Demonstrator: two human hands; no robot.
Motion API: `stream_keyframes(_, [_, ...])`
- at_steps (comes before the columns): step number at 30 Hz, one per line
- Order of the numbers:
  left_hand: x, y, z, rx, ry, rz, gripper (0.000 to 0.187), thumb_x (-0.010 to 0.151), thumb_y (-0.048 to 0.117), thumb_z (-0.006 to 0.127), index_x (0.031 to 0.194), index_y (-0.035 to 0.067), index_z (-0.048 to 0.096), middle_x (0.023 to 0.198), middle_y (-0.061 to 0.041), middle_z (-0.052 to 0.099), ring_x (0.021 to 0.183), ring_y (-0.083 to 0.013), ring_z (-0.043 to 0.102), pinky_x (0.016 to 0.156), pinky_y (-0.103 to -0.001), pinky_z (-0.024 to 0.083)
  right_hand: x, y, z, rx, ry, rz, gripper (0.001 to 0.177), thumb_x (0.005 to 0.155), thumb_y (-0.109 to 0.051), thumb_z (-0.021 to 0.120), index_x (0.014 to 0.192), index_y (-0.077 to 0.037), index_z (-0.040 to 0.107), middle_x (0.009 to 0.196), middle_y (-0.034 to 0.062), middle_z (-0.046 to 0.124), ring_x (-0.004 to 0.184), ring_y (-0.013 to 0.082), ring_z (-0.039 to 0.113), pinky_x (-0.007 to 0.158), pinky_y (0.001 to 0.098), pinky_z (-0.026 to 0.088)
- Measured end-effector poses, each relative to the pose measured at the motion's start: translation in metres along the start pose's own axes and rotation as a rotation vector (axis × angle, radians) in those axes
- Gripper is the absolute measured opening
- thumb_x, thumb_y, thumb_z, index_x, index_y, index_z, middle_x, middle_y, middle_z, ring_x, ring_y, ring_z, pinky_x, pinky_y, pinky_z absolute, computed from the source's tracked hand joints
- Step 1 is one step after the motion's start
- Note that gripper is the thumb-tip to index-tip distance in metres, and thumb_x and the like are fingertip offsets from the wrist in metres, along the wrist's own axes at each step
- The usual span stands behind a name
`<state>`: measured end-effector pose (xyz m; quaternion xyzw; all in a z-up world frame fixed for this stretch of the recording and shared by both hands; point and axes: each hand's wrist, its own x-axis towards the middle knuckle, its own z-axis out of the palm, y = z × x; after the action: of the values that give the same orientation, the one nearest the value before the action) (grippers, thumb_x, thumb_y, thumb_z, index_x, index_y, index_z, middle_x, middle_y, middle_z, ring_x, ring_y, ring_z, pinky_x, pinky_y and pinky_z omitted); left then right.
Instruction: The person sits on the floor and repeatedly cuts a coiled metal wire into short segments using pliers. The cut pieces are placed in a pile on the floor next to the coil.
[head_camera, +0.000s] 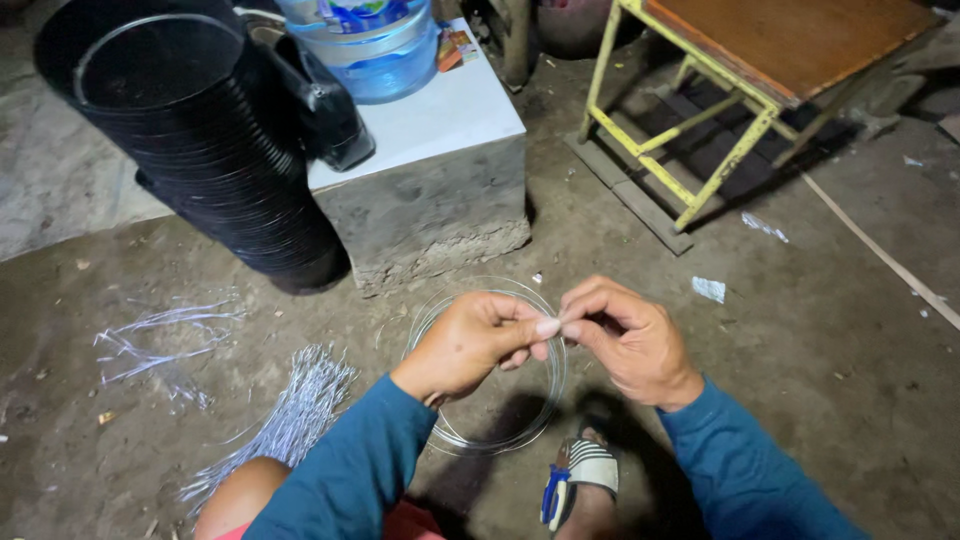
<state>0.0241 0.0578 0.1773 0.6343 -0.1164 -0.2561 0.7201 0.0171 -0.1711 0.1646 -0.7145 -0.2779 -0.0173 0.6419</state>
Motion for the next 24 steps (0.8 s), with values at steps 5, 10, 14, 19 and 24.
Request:
stream_keyframes(5, [0.01, 0.014, -0.01, 0.037, 0.041, 0.127, 0.025, 0.099, 0.026, 0.069, 0.103, 0.003, 0.078, 0.082, 0.0, 0.074, 0.067, -0.0038, 0.059, 0.059, -0.02, 0.047, 0.028, -0.022, 0.008, -0.037, 0.084, -0.063, 0.004, 0.102, 0.002, 0.057, 0.105, 0.0, 0.058, 0.105, 0.0057, 0.059, 0.089, 0.0101, 0.06, 0.081, 0.0241, 0.052])
stream_keyframes(10, [0.01, 0.045, -0.037, 0.119, -0.035, 0.233, 0.026, 0.099, 0.022, 0.068, 0.11, 0.001, 0.077, 0.088, 0.001, 0.075, 0.076, -0.0054, 0.065, 0.071, -0.022, 0.056, 0.067, -0.044, -0.016, -0.025, 0.168, -0.156, 0.002, 0.106, -0.002, 0.056, 0.108, -0.001, 0.057, 0.108, 0.0053, 0.059, 0.089, 0.0092, 0.059, 0.082, 0.0235, 0.052])
stream_keyframes(14, [0.009, 0.07, -0.044, 0.239, -0.002, 0.31, 0.025, 0.1, 0.02, 0.068, 0.107, -0.002, 0.078, 0.086, -0.001, 0.076, 0.078, -0.0071, 0.067, 0.073, -0.024, 0.056, 0.086, -0.058, -0.041, 0.038, 0.251, -0.178, 0.004, 0.11, -0.003, 0.059, 0.112, 0.0, 0.059, 0.103, 0.0045, 0.062, 0.089, 0.0097, 0.06, 0.083, 0.0238, 0.052])
stream_keyframes(19, [0.019, 0.097, -0.03, 0.207, 0.144, 0.44, 0.025, 0.101, 0.02, 0.069, 0.105, -0.004, 0.078, 0.085, -0.002, 0.075, 0.075, -0.0079, 0.066, 0.07, -0.025, 0.057, 0.094, -0.044, -0.04, 0.373, 0.388, -0.038, 0.016, 0.105, -0.007, 0.061, 0.119, 0.0, 0.067, 0.093, 0.003, 0.066, 0.078, 0.0099, 0.06, 0.073, 0.0234, 0.052])
stream_keyframes(24, [0.027, 0.113, -0.009, 0.359, 0.294, 0.478, 0.025, 0.097, 0.021, 0.071, 0.104, -0.002, 0.079, 0.082, -0.002, 0.077, 0.071, -0.0049, 0.065, 0.064, -0.023, 0.055, 0.065, -0.018, 0.017, 0.023, 0.293, 0.146, 0.017, 0.099, -0.008, 0.063, 0.111, -0.001, 0.073, 0.087, 0.0011, 0.071, 0.073, 0.0069, 0.065, 0.068, 0.0236, 0.055])
